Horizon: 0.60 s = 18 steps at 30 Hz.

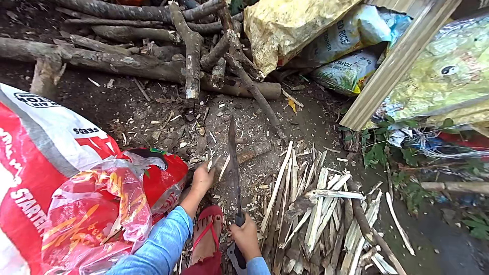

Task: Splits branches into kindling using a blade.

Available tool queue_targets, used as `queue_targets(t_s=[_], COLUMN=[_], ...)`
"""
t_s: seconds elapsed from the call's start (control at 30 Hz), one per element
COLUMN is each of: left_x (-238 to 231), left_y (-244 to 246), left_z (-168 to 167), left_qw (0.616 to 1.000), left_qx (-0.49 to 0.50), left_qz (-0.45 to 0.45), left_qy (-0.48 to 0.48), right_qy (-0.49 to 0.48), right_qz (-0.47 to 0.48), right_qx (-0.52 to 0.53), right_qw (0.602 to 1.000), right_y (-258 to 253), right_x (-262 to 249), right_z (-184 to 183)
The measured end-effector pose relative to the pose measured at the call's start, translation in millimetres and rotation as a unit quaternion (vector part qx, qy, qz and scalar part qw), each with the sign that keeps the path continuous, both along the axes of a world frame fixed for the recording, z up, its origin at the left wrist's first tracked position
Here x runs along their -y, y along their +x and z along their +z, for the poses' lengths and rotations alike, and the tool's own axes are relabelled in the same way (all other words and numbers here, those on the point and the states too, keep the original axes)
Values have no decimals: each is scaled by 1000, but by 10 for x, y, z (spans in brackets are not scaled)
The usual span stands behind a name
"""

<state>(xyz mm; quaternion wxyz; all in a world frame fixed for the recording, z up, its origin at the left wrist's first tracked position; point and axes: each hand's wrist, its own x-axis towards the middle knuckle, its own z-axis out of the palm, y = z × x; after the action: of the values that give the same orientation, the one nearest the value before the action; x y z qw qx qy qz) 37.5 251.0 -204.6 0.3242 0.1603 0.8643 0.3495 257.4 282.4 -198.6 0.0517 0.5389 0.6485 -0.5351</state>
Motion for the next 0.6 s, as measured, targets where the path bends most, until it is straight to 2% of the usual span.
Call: queue_targets(t_s=[0.13, 0.2, 0.23, 0.3, 0.37, 0.43, 0.6], left_x=[137, 157, 155, 152, 119, 52, -174], left_y=[-51, -86, -99, -98, -74, -65, -2], left_z=[62, 75, 70, 42, 44, 83, -21], left_qw=[994, 991, 991, 991, 994, 998, 997], left_qx=[-22, -30, -32, -35, -35, -22, -9], left_qz=[97, 118, 124, 124, 100, 53, -74], left_qy=[43, 46, 47, 42, 35, 25, -22], right_qy=[125, 195, 200, 125, 34, 14, -30], right_qz=[13, 17, 25, 73, 122, 128, 85], right_qx=[-56, -81, -59, 83, 202, 218, 139], right_qw=[990, 977, 978, 986, 971, 967, 986], right_y=[-9, -13, -29, -95, -156, -180, -131], right_x=[-14, 10, 6, -56, -169, -204, -130], right_z=[292, 288, 273, 198, -34, -171, -330])
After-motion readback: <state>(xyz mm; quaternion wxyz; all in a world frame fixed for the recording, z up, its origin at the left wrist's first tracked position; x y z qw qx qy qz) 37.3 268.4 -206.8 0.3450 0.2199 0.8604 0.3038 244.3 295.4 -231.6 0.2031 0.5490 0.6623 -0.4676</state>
